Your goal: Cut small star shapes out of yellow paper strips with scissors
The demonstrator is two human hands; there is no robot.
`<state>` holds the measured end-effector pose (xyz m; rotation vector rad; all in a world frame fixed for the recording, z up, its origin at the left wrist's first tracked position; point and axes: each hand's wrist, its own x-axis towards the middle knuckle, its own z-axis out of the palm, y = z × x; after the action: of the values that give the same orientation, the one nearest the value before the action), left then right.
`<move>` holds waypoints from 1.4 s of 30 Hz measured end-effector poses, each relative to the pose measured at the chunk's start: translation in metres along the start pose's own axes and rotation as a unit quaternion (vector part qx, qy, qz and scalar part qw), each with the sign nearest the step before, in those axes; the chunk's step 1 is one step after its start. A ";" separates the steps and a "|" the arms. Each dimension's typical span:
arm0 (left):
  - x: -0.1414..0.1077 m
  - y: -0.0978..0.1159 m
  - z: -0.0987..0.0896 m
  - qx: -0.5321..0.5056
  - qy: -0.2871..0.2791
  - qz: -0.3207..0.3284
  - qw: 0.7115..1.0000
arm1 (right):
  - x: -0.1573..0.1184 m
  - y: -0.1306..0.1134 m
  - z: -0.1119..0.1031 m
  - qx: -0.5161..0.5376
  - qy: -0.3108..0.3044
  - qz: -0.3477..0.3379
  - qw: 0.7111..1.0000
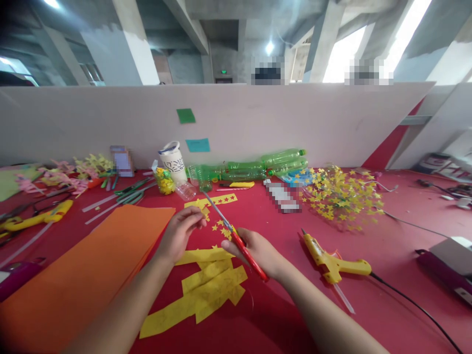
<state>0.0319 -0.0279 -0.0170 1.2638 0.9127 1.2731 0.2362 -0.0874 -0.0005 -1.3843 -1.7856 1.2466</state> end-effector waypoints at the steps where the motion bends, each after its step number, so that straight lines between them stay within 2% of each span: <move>1: 0.001 0.000 -0.002 -0.013 0.013 0.009 1.000 | -0.001 0.000 -0.001 -0.015 -0.008 -0.006 1.000; 5: 0.004 0.002 -0.006 -0.074 0.058 0.040 0.995 | -0.003 0.001 0.001 -0.034 -0.038 -0.008 0.999; 8: 0.005 0.001 -0.007 -0.087 0.068 0.050 0.993 | -0.003 0.004 0.004 -0.027 -0.052 0.004 0.998; 15: 0.004 -0.001 -0.005 -0.061 0.062 0.054 0.995 | -0.003 0.004 0.009 0.041 -0.078 0.035 0.995; 23: 0.003 0.003 -0.005 -0.029 0.056 0.062 0.996 | -0.004 0.005 0.008 0.074 -0.080 0.051 0.993; 42: 0.005 0.004 -0.010 0.027 0.057 0.064 0.996 | -0.004 -0.001 0.007 0.054 -0.076 0.057 0.994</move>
<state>0.0224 -0.0222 -0.0137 1.3205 0.9660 1.4419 0.2314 -0.0933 -0.0020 -1.3781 -1.7310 1.5216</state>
